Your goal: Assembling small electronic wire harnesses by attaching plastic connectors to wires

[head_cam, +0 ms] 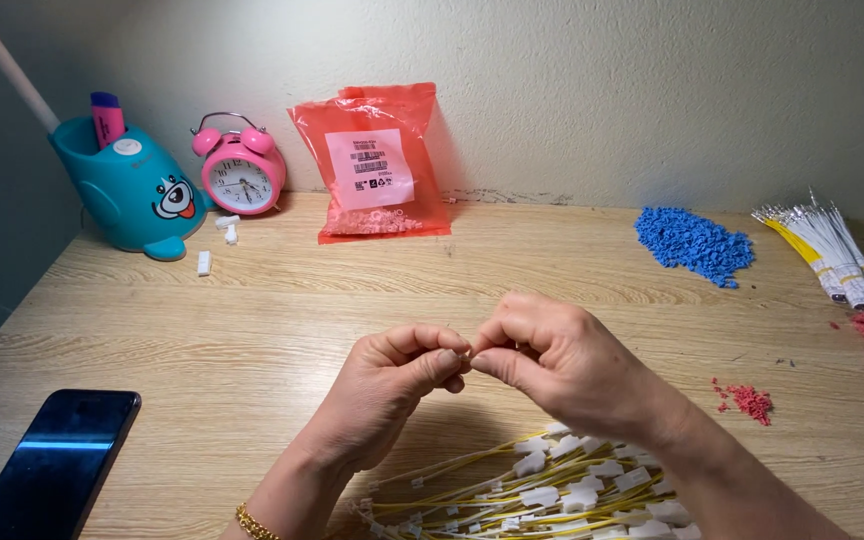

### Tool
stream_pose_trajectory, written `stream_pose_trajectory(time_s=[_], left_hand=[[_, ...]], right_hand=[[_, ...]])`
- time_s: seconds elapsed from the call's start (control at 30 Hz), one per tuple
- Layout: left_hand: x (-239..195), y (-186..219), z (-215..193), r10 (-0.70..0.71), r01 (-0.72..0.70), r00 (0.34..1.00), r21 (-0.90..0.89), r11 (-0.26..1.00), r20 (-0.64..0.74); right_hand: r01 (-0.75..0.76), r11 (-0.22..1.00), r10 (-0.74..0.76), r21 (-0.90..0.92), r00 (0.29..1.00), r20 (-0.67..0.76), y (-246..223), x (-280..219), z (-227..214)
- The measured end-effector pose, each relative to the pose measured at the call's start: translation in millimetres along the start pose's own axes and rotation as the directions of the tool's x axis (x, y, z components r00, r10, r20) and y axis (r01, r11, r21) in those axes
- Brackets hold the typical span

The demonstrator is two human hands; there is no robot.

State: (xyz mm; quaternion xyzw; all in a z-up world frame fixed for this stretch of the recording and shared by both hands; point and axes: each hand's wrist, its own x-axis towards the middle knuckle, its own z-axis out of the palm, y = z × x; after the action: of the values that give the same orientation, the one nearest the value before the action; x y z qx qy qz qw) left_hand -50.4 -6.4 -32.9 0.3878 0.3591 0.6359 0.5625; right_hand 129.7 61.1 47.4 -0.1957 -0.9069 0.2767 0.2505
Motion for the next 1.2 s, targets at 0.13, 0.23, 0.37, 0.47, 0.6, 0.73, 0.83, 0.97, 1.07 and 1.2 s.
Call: stream_pose_trajectory(time_s=[0.13, 0.23, 0.37, 0.47, 0.6, 0.73, 0.83, 0.97, 1.07, 1.2], left_hand=[[-1.0, 2.6, 4.2, 0.002, -0.001, 0.999, -0.023, 1.000, 0.046], [0.8, 1.3, 4.5, -0.094, 0.092, 0.994, -0.049, 0.995, -0.056], [-0.4, 5.9, 7.5, -0.236, 0.203, 0.960, -0.210, 0.956, -0.148], [0.0, 5.3, 8.3, -0.236, 0.208, 0.962, -0.187, 0.960, -0.139], [1.1, 0.1, 3.5, -0.230, 0.205, 0.959, -0.153, 0.967, -0.168], [1.4, 2.3, 7.5, -0.266, 0.244, 0.936, -0.120, 0.962, -0.231], [1.7, -2.0, 6.4, -0.248, 0.230, 0.940, -0.104, 0.968, -0.232], [4.9, -4.6, 5.4, -0.179, 0.160, 0.954, -0.099, 0.982, -0.242], [2.9, -1.4, 11.2, -0.225, 0.185, 0.930, -0.159, 0.970, -0.290], [3.8, -7.3, 16.5, -0.321, 0.249, 0.891, -0.247, 0.936, -0.320]], right_hand=[[-0.341, 0.858, 0.260, 0.384, 0.933, 0.248, 16.8, 0.9, 0.4], [-0.483, 0.753, 0.408, 0.447, 0.876, 0.259, 18.9, 3.5, 4.9], [-0.524, 0.717, 0.497, 0.460, 0.847, 0.190, 9.3, 12.9, 5.9], [-0.550, 0.742, 0.527, 0.382, 0.832, 0.173, 3.8, 17.7, 4.6], [-0.608, 0.733, 0.559, 0.305, 0.794, 0.238, 4.8, 21.2, 1.0], [-0.648, 0.709, 0.594, 0.278, 0.761, 0.261, 1.7, 25.5, -1.0], [-0.614, 0.711, 0.532, 0.342, 0.788, 0.309, 15.8, 23.1, 0.6], [-0.618, 0.738, 0.536, 0.272, 0.781, 0.320, 32.6, 20.7, -3.9], [-0.632, 0.753, 0.560, 0.183, 0.761, 0.327, 41.5, 18.1, -12.6], [-0.667, 0.744, 0.639, -0.036, 0.694, 0.332, 25.2, 30.7, -32.8]])
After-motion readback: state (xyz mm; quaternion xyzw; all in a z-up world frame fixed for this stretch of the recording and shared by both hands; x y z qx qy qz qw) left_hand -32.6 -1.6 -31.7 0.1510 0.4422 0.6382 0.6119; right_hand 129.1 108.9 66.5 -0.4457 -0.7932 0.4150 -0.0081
